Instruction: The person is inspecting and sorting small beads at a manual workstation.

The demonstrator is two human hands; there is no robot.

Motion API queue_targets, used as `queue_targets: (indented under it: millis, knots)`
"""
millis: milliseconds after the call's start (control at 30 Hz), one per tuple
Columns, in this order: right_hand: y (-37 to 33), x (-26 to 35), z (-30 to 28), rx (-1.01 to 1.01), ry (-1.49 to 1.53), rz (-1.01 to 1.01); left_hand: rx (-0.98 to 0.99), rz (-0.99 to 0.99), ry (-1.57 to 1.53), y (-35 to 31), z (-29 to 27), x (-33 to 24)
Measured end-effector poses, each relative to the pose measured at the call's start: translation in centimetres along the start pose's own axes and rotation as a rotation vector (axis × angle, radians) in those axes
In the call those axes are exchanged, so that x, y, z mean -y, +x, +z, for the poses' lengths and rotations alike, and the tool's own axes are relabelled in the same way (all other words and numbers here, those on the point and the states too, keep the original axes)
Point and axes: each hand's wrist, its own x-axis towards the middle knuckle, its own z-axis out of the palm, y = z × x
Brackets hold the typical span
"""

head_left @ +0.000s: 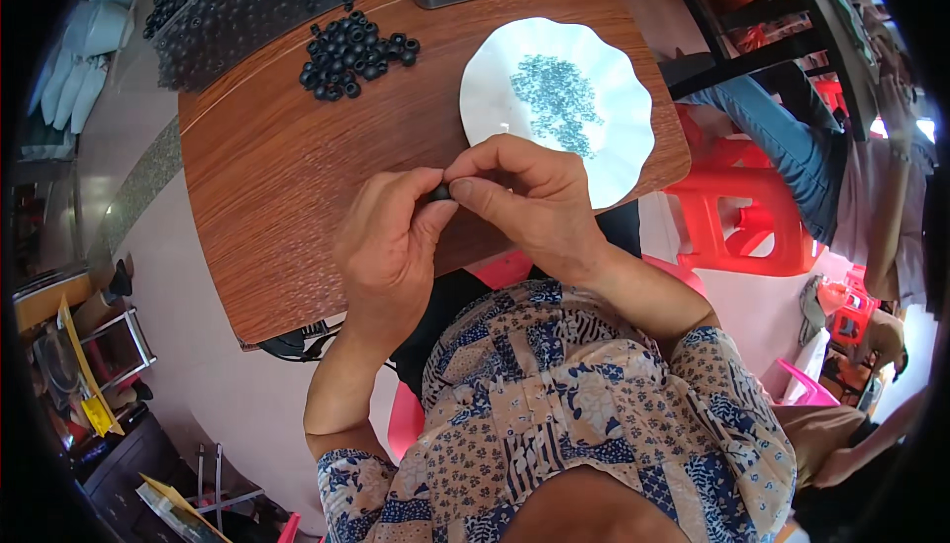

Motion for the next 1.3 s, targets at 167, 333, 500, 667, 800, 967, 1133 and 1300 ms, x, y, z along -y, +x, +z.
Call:
queue_targets:
  millis: [167, 333, 500, 667, 800, 967, 1133, 1300]
  knots:
    - [-1.0, 0.0, -0.6, -0.088, -0.377, -0.237, 0.013, -0.420, -0.506, -1.0, 0.3, 0.6]
    - [-1.6, -0.9, 1.1, -0.108, -0.500, -0.713, -0.054, -0.591, -0.963, -1.7, 1.0, 0.6]
    - [-1.9, -1.5, 1.9, -0.092, -0.757, -0.933, -0.113, -0.719, -1.320, -1.8, 1.9, 0.0]
    - [-2.0, -1.2, 1.7, -0.050, -0.840, -0.961, -0.164, -0.835, -1.410, -1.7, 2.3, -0.2]
    - [-2.1, 0.9, -2.4, -0.086, -0.933, -0.805, -0.038, -0.761, -1.582, -1.9, 2.5, 1.2]
    - [-1.2, 0.1, -6.4, -0.190, -1.106, -0.546, -0.043, -0.748, -1.511, -2.1, 2.8, 1.1]
    - [-0.6, -1.0, -6.3, -0.129, -1.302, -0.506, -0.003, -0.750, -1.505, -2.4, 3.1, 1.3]
    - [-0.1, -1.6, -6.2, -0.058, -1.407, -0.527, -0.011, -0.759, -1.500, -2.6, 3.1, 1.2]
